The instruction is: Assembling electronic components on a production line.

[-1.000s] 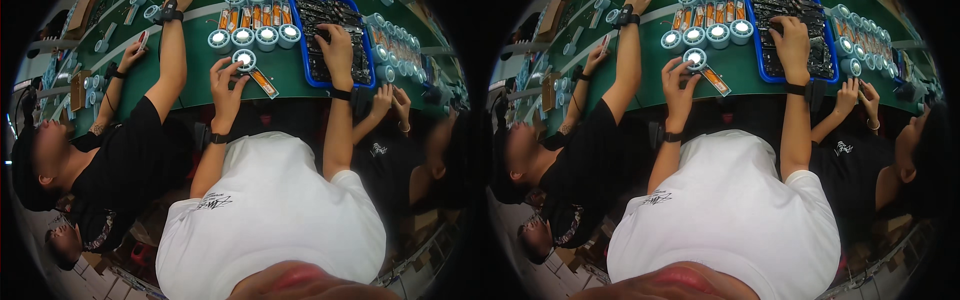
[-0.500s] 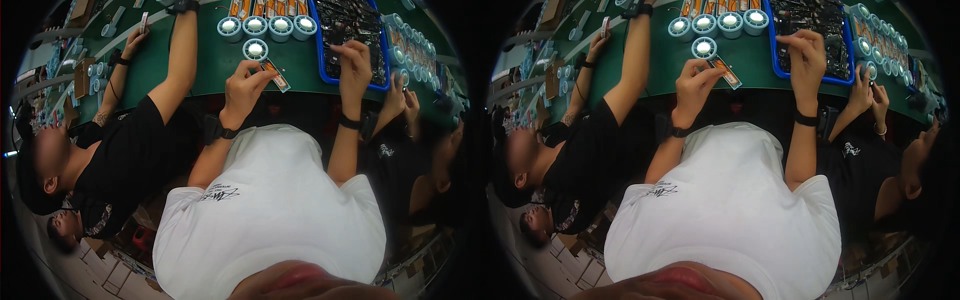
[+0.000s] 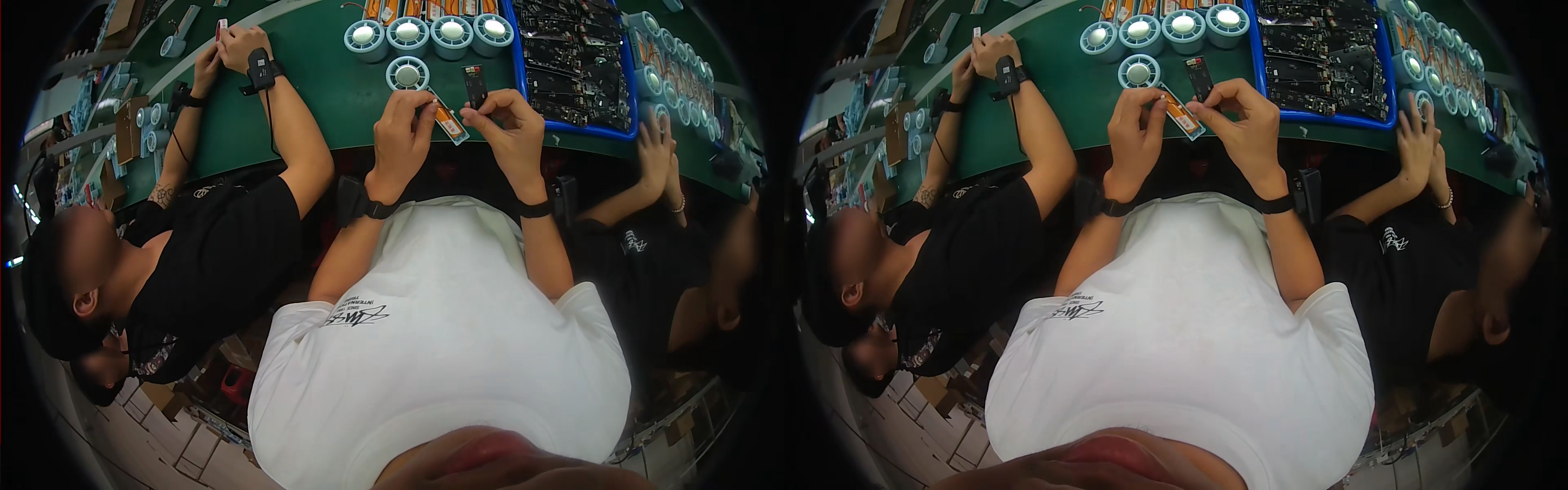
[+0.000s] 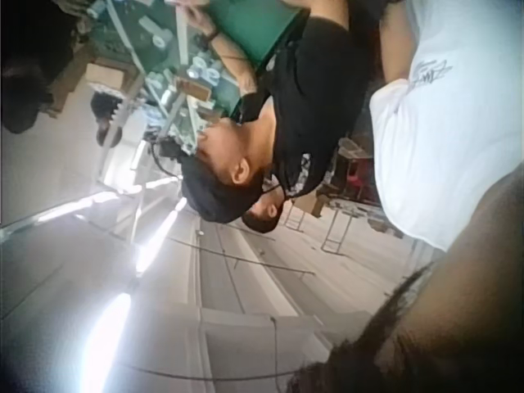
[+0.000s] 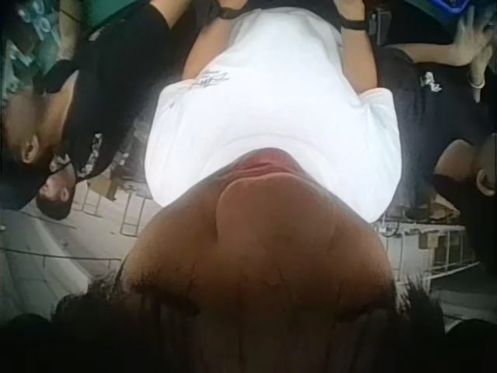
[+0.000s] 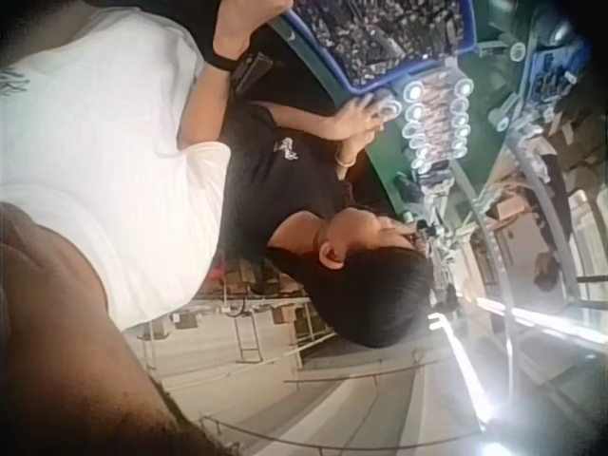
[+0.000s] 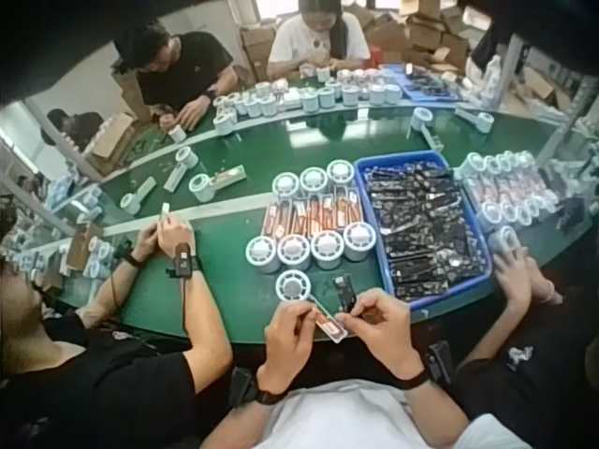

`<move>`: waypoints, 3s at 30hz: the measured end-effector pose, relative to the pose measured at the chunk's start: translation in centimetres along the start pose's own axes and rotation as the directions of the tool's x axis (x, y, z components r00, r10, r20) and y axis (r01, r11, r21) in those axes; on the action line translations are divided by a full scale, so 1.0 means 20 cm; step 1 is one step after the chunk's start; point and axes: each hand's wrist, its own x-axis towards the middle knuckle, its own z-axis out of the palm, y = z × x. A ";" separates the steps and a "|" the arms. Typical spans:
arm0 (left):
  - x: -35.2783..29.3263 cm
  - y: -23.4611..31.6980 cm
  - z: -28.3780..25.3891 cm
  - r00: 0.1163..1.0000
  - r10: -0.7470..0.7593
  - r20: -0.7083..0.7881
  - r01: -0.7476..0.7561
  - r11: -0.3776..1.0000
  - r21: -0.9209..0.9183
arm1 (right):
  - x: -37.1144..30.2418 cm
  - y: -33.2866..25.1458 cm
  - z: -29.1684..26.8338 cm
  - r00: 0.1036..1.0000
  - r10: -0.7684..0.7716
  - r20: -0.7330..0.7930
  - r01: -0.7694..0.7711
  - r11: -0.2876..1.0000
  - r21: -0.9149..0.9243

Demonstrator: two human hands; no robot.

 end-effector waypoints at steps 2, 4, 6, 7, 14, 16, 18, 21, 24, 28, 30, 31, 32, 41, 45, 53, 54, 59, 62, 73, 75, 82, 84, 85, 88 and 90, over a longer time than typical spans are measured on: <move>0.01 0.00 0.01 0.998 0.049 -0.041 -0.049 0.999 -0.006 | 0.02 -0.03 0.03 0.999 0.041 -0.013 -0.041 0.999 0.021; 0.01 0.01 0.01 0.998 0.046 -0.038 -0.047 0.999 -0.002 | 0.05 -0.09 0.05 0.991 0.125 -0.040 -0.123 0.990 0.067; 0.02 0.01 0.00 0.998 0.050 -0.046 -0.049 0.999 0.017 | 0.07 -0.10 0.04 0.997 0.066 0.036 -0.066 0.998 -0.008; 0.02 0.02 0.01 0.998 0.047 -0.052 -0.046 0.999 0.018 | 0.07 -0.11 0.03 0.994 0.011 0.112 -0.003 0.997 -0.075; 0.02 0.01 0.03 0.995 0.020 -0.096 -0.019 1.000 0.017 | 0.11 -0.14 0.01 0.977 -0.027 0.214 0.070 0.979 -0.194; 0.02 0.00 0.03 0.995 0.028 -0.100 -0.026 0.999 0.020 | 0.13 -0.12 0.00 0.951 -0.061 0.303 0.149 0.949 -0.277; 0.02 -0.01 0.03 0.993 0.046 -0.107 -0.043 0.999 0.030 | 0.13 -0.10 0.00 0.955 -0.061 0.290 0.135 0.961 -0.241; 0.02 0.00 0.02 0.993 0.064 -0.094 -0.062 0.998 0.030 | 0.12 -0.05 0.01 0.964 -0.063 0.258 0.109 0.980 -0.166; 0.03 -0.01 0.02 0.992 0.085 -0.090 -0.083 0.996 0.022 | 0.11 -0.03 0.03 0.963 0.099 0.252 -0.116 0.992 0.054; 0.03 0.00 0.01 0.992 0.078 -0.098 -0.076 0.997 0.020 | 0.10 -0.10 0.02 0.943 0.172 0.284 -0.268 0.898 0.349; 0.02 0.02 0.00 0.994 0.029 -0.101 -0.025 0.999 0.040 | 0.09 -0.08 0.01 0.936 0.172 0.307 -0.276 0.900 0.338; 0.02 0.02 0.00 0.994 0.028 -0.101 -0.024 0.999 0.040 | 0.09 -0.07 -0.01 0.928 0.172 0.330 -0.283 0.902 0.326; 0.03 0.01 0.01 0.994 0.046 -0.101 -0.042 0.998 0.041 | 0.08 -0.06 -0.01 0.920 0.172 0.353 -0.290 0.904 0.315; 0.04 0.00 0.00 0.993 0.088 -0.084 -0.084 0.995 0.057 | 0.08 -0.03 0.00 0.928 0.090 0.362 -0.155 0.976 0.153; 0.04 0.00 0.00 0.994 0.078 -0.078 -0.072 0.995 0.069 | 0.09 -0.04 -0.01 0.929 0.098 0.358 -0.132 0.989 0.072; 0.04 -0.03 -0.01 0.977 0.207 -0.048 -0.202 0.974 0.103 | 0.09 -0.04 -0.03 0.901 0.189 0.391 -0.262 0.955 0.142; 0.04 -0.04 -0.01 0.972 0.232 -0.031 -0.227 0.968 0.111 | 0.09 -0.04 -0.03 0.898 0.201 0.391 -0.278 0.949 0.148; 0.04 -0.04 -0.01 0.980 0.195 -0.048 -0.192 0.980 0.056 | 0.09 -0.05 -0.04 0.871 0.285 0.399 -0.378 0.909 0.175; 0.04 -0.02 -0.02 0.982 0.185 -0.047 -0.183 0.982 0.041 | 0.09 -0.05 -0.06 0.844 0.341 0.413 -0.441 0.881 0.175; 0.06 -0.06 -0.10 0.974 0.194 0.119 -0.193 0.981 -0.018 | 0.14 -0.12 -0.07 0.784 0.393 0.481 -0.458 0.889 0.020; 0.07 -0.05 -0.11 0.973 0.191 0.129 -0.190 0.982 -0.019 | 0.13 -0.17 -0.07 0.786 0.420 0.454 -0.486 0.874 0.032; 0.01 0.03 -0.08 0.996 0.078 -0.034 -0.077 0.996 0.039 | 0.15 -0.14 -0.04 0.848 0.411 0.335 -0.474 0.870 0.132; 0.02 0.02 -0.06 0.993 0.116 -0.027 -0.114 0.992 0.059 | 0.15 -0.12 -0.02 0.866 0.416 0.277 -0.465 0.874 0.143; 0.02 0.02 -0.05 0.989 0.146 -0.025 -0.143 0.987 0.079 | 0.15 -0.10 -0.01 0.866 0.415 0.278 -0.465 0.874 0.142; 0.02 0.01 -0.04 0.982 0.191 -0.003 -0.190 0.976 0.111 | 0.13 -0.06 0.00 0.863 0.417 0.285 -0.471 0.868 0.154; 0.01 -0.01 -0.04 0.975 0.218 0.038 -0.222 0.966 0.135 | 0.12 -0.05 0.01 0.865 0.417 0.280 -0.473 0.863 0.178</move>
